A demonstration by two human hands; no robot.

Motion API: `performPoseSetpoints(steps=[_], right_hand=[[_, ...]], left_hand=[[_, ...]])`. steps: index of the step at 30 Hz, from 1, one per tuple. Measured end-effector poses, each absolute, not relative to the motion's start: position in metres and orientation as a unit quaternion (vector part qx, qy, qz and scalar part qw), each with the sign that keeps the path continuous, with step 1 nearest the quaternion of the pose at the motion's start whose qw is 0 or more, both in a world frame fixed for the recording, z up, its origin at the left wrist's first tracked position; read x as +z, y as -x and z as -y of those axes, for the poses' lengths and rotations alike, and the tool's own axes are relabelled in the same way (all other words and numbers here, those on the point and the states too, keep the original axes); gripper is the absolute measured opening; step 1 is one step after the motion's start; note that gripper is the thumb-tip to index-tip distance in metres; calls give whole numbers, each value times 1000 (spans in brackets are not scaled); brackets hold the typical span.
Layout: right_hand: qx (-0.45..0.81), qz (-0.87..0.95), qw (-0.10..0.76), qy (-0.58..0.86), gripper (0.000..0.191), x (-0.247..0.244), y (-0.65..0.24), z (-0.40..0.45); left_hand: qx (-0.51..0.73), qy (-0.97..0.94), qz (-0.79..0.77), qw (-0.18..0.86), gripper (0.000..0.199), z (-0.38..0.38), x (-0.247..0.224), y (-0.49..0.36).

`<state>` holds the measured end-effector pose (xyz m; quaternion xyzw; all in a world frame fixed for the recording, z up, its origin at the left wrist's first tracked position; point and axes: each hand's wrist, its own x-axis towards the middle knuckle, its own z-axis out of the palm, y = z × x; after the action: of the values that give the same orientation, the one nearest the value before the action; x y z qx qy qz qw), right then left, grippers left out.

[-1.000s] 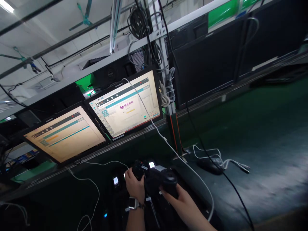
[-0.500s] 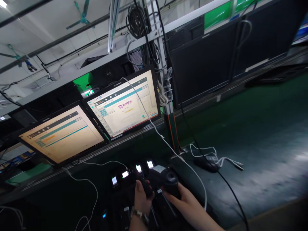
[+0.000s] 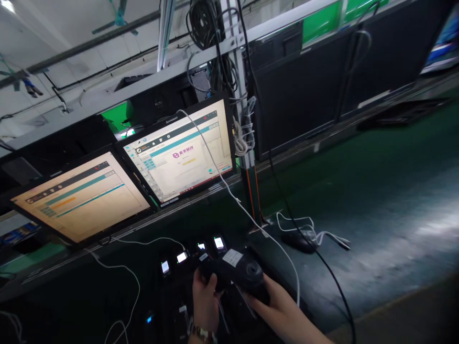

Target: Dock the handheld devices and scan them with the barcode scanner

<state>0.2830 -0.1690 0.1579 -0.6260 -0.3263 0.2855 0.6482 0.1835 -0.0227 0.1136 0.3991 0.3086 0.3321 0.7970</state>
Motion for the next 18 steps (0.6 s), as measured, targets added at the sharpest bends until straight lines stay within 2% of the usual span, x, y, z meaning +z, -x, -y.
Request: performPoseSetpoints(steps=[4,7,18], right_hand=[[274,348,633,635,51,156,-279,173],[268,359,622,642,49,157,-277,174],[253,390,599,652,45,161,-276,170]], left_hand=[[393,-521,-371,661,47,23,120,-183],[398,-574,-389,600,42,21,124,-179],[400,-582,-405,581,41,17,123,-174]])
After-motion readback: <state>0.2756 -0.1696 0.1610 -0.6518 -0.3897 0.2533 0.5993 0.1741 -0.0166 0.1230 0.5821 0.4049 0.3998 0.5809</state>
